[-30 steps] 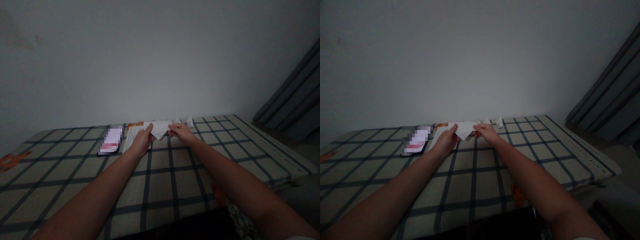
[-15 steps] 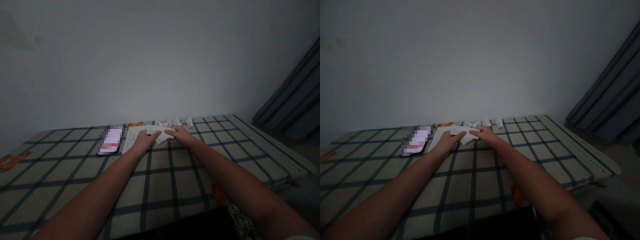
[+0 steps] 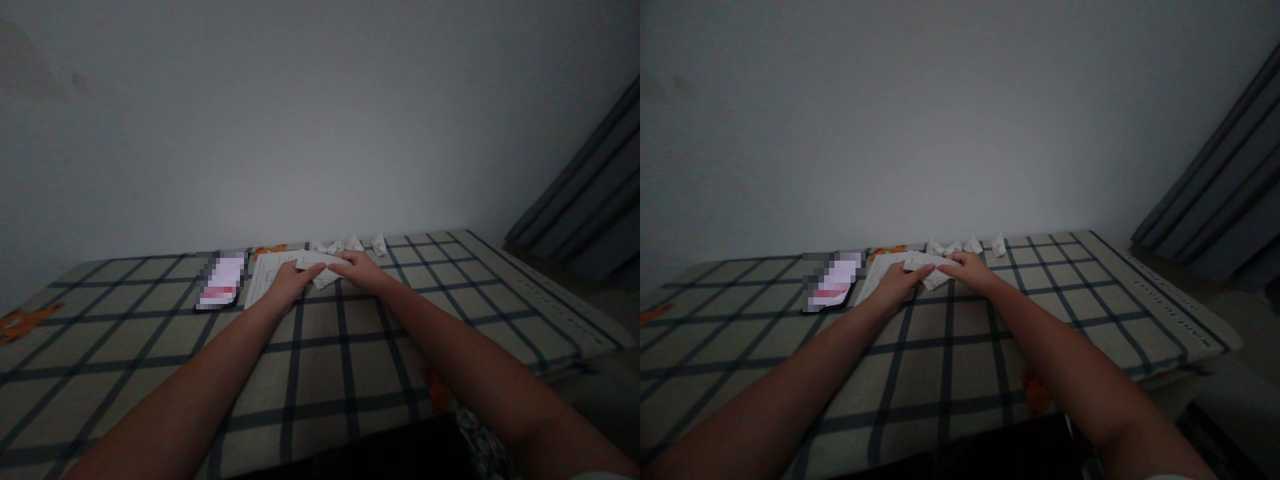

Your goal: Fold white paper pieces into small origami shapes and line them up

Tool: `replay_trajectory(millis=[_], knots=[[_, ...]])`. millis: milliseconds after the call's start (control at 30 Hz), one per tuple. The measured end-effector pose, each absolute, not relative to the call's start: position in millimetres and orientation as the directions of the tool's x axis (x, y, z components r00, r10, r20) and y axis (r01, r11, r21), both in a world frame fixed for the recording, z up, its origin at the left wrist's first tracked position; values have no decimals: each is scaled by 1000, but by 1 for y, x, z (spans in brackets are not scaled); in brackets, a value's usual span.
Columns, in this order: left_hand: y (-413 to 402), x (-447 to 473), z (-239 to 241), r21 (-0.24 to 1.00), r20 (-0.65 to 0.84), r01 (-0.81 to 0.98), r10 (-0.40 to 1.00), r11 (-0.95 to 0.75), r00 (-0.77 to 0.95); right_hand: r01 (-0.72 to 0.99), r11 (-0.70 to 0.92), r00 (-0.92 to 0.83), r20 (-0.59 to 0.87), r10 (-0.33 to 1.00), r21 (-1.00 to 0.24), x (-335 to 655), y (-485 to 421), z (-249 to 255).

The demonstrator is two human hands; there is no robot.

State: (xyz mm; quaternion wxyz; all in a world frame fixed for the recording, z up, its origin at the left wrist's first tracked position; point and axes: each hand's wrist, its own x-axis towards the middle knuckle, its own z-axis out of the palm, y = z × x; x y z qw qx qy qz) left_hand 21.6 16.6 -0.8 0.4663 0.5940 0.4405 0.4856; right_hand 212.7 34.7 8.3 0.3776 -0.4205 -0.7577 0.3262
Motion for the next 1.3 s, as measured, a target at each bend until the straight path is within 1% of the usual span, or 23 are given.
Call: replay_trajectory(millis=[133, 233, 333, 400, 467, 567, 667, 767, 867, 967, 1100, 1200, 1300], knots=[[21, 23, -5, 987, 138, -99, 981, -126, 135, 305, 405, -324, 305, 895, -862, 212, 36, 6], [23, 23, -6, 976, 170, -161, 978, -150, 122, 245, 359, -313, 277, 908, -900, 211, 38, 4], [23, 24, -4, 959, 195, -222, 978, -176, 70, 192, 317, -253, 266, 930, -929, 210, 40, 4], [23, 25, -3, 951, 191, -256, 980, -173, 48, 172, 298, -209, 261, 943, -939, 210, 40, 5], [23, 24, -2, 943, 180, -294, 982, -154, 62, 157, 283, -184, 254, 950, -946, 210, 41, 6], [24, 24, -1, 924, 156, -367, 983, -110, 98, 133, 261, -162, 239, 957, -956, 211, 43, 5], [24, 23, -1, 903, 143, -420, 985, -90, 96, 129, 269, -158, 248, 956, -954, 212, 46, 3], [25, 22, -1, 908, 140, -409, 986, -91, 91, 136, 285, -147, 265, 953, -949, 214, 48, 1], [27, 20, -2, 941, 141, -321, 987, -111, 73, 163, 305, -120, 288, 950, -938, 216, 49, 0], [28, 19, -2, 965, 134, -235, 988, -114, 72, 210, 335, -150, 308, 939, -919, 217, 48, 1], [25, 21, 0, 963, 104, -261, 986, -67, 128, 231, 355, -196, 314, 929, -906, 217, 45, 2], [25, 22, 1, 953, 107, -295, 988, -70, 112, 199, 353, -212, 312, 926, -914, 216, 43, 3], [26, 20, -2, 959, 135, -261, 987, -109, 83, 141, 343, -265, 298, 917, -929, 215, 40, 4]])
